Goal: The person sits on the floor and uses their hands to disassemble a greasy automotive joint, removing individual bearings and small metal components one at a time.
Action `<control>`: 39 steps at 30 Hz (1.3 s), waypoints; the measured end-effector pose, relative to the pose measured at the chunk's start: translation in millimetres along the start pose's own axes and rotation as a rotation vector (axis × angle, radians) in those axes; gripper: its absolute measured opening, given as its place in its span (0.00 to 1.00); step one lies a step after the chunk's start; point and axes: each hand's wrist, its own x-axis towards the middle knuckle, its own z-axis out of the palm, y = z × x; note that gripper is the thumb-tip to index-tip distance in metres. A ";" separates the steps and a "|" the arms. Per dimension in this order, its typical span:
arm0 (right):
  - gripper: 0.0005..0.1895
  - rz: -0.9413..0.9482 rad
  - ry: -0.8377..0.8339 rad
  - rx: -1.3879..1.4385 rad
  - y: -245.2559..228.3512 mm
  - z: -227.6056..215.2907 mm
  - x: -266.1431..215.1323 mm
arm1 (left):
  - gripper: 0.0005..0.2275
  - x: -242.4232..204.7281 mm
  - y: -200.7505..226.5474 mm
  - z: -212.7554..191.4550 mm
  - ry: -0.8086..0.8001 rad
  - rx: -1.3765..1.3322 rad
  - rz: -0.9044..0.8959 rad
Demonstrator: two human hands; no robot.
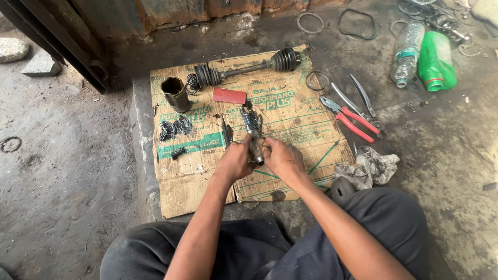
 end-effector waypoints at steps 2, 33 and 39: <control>0.10 0.030 -0.069 0.073 -0.1 0.7 -6.4 | 0.41 -1.6 1.7 -2.3 -0.023 -0.014 -0.035; 0.12 -0.035 -0.013 -0.070 -0.2 -6.4 5.5 | 0.41 3.7 5.9 -9.0 -0.034 -0.010 -0.021; 0.11 0.021 -0.124 -0.127 4.0 1.7 -0.6 | 0.42 2.3 3.5 -5.6 -0.054 -0.010 -0.031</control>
